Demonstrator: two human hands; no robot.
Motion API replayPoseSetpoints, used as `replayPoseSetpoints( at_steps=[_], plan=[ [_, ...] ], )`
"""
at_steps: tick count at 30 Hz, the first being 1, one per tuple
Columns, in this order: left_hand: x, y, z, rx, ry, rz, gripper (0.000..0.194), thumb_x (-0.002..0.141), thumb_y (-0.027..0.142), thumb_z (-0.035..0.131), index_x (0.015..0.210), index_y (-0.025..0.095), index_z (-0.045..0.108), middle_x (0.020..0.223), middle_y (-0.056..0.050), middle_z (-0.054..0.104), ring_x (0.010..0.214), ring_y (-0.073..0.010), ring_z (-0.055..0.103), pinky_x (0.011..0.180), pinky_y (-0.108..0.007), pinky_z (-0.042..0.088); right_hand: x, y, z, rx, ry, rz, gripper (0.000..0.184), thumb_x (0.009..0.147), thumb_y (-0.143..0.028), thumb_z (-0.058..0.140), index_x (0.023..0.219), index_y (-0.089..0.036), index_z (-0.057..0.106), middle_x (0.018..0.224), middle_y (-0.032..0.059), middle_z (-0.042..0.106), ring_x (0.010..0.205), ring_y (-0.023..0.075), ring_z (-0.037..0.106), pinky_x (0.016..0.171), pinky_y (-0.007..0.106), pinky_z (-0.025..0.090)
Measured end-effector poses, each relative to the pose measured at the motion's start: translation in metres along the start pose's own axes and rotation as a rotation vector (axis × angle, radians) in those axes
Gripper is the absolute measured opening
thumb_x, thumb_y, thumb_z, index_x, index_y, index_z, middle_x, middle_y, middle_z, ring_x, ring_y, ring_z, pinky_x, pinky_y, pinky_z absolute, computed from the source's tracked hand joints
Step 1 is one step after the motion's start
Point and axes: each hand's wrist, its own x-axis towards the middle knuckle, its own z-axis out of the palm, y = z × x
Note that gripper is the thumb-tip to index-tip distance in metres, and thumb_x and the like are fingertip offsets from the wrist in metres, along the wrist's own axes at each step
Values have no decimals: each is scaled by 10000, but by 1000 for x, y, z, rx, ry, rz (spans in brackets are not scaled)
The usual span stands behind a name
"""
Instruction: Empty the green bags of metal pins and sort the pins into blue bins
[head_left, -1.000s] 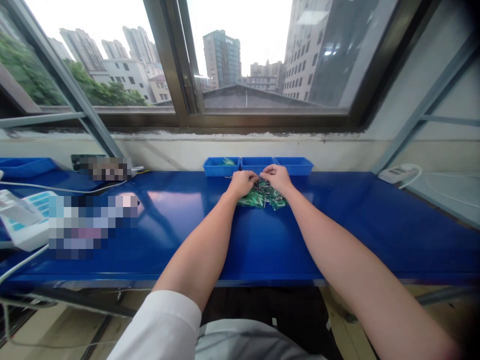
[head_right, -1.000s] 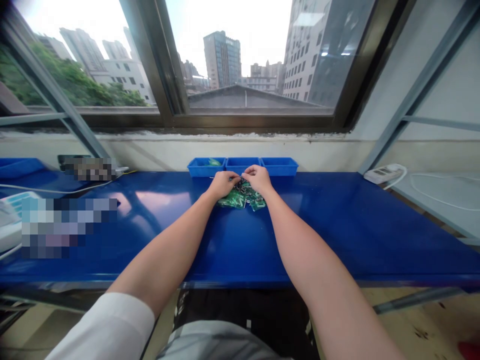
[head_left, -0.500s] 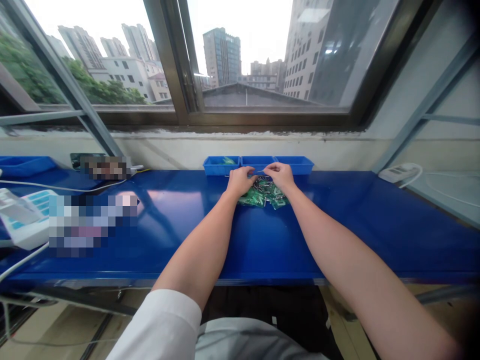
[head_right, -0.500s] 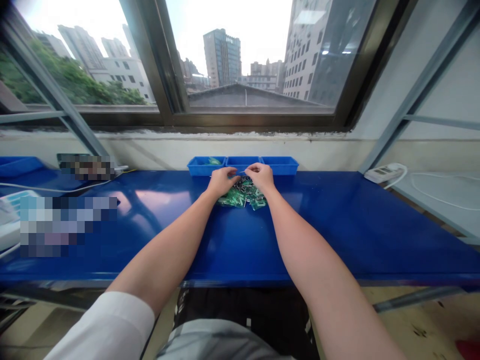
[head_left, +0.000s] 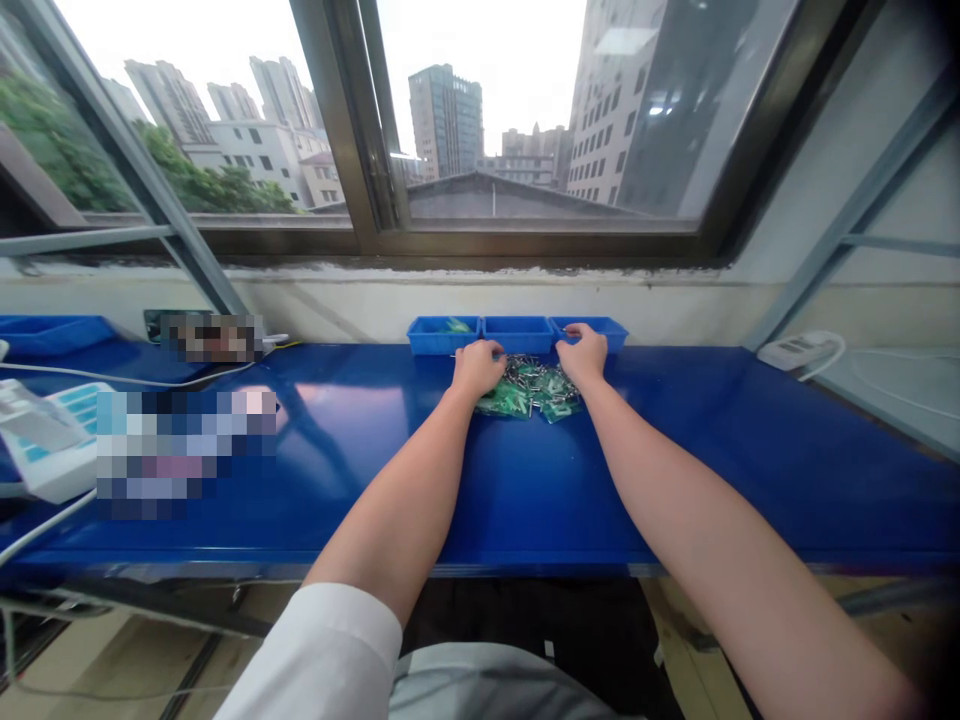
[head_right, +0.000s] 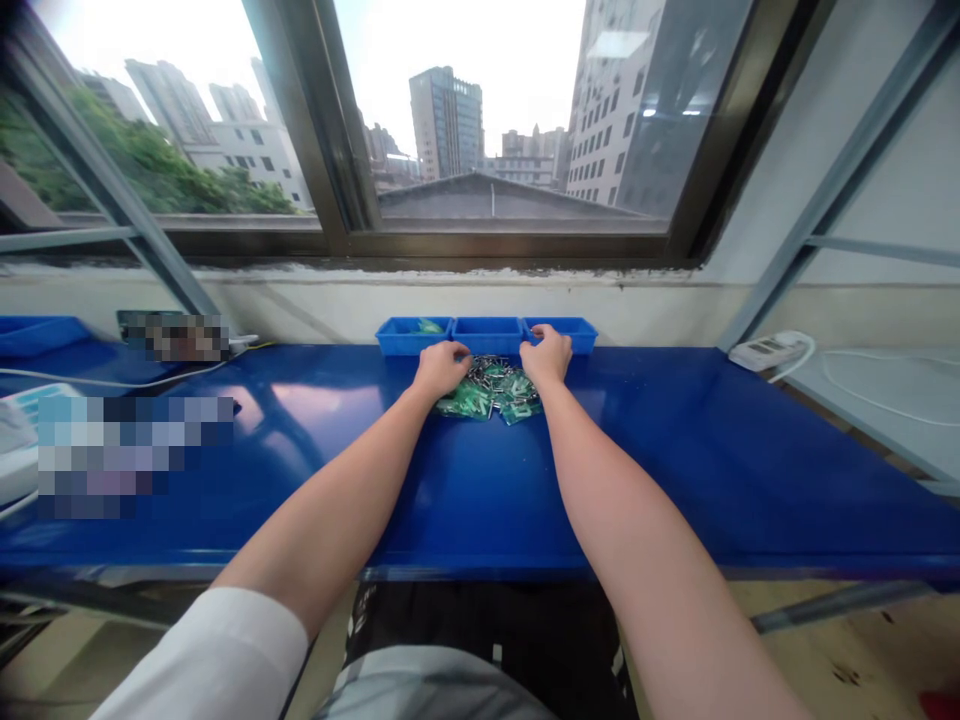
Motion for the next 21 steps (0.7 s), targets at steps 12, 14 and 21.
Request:
replayPoseSetpoints(
  at_steps=[12, 14, 21],
  plan=[
    [0, 0, 3, -48, -15, 10, 310, 832, 364, 502, 1063, 228, 659, 1133, -51, 670, 1078, -253, 572, 972, -406, 360, -4, -3, 4, -105, -133, -37, 639, 653, -239, 589, 1281, -146, 519, 1282, 148, 531, 1148, 331, 432, 957, 476, 362],
    [-1, 2, 1, -61, -29, 9, 338, 835, 408, 496, 1074, 228, 652, 1144, -52, 665, 1093, -258, 564, 988, -421, 347, -6, -6, 6, -124, -171, -89, 546, 684, -250, 573, 1219, -137, 571, 1220, 147, 568, 1132, 315, 451, 961, 451, 367],
    [-1, 1, 5, -46, -108, 72, 441, 803, 450, 508, 1168, 224, 611, 1201, -65, 637, 1122, -270, 555, 976, -399, 385, -18, -15, 14, -295, -502, -206, 542, 793, -541, 516, 1194, -191, 617, 1233, 132, 589, 1149, 357, 438, 952, 487, 355]
  ],
)
